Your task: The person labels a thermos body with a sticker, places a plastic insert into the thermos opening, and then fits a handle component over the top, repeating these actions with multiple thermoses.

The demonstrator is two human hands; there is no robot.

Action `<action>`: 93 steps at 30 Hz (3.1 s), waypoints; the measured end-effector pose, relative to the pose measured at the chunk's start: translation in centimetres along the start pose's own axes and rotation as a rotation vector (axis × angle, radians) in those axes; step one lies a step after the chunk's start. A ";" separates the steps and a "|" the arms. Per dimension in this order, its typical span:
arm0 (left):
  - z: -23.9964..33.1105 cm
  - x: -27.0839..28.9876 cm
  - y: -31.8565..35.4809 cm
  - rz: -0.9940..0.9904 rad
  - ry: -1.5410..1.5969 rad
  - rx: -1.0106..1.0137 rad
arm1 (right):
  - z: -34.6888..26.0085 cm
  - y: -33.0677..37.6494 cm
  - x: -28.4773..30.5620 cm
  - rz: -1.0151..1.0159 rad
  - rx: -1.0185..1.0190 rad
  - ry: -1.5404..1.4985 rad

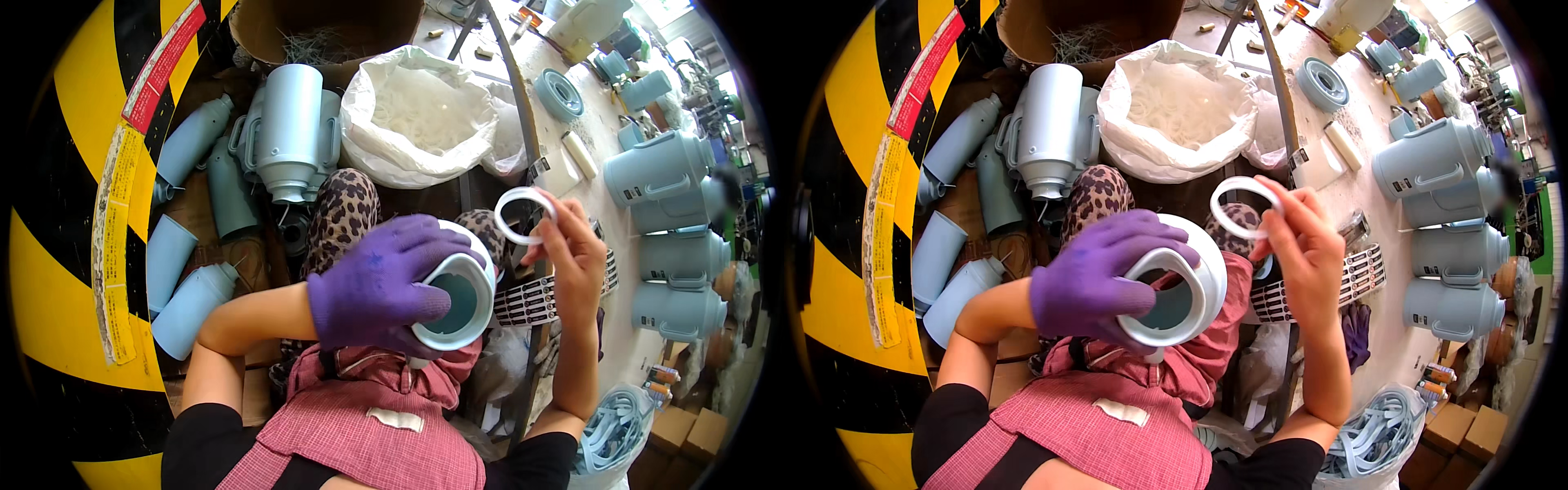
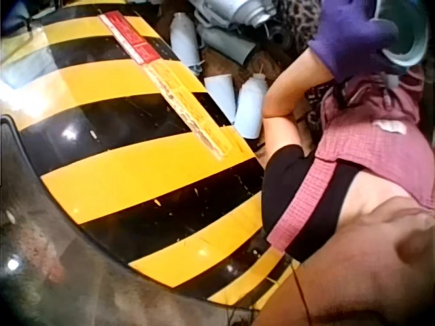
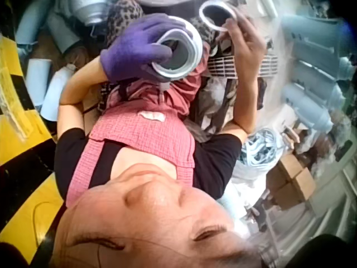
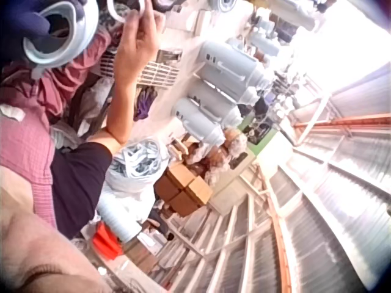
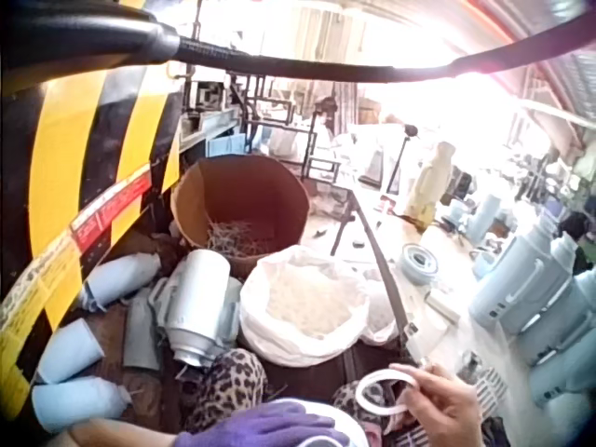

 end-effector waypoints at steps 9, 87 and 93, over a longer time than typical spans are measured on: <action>3.9 -0.3 2.4 0.389 -0.770 -0.104 | -5.0 6.2 -3.0 -0.502 -0.242 -0.215; 2.4 -5.6 1.8 0.111 -0.218 0.136 | -1.7 6.5 -4.0 -0.425 0.180 0.767; 2.6 -5.7 1.9 0.090 -0.271 0.172 | -0.8 5.8 -4.0 -0.443 0.260 0.751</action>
Point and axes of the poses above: each hand's wrist, its own y-axis away from the middle knuckle, its own x-axis out of the back of the hand, z = x × y, the point moved 3 cm from there along -y, towards the middle knuckle, and after that the axes turned 7 degrees about -x, right-handed, at the moved point
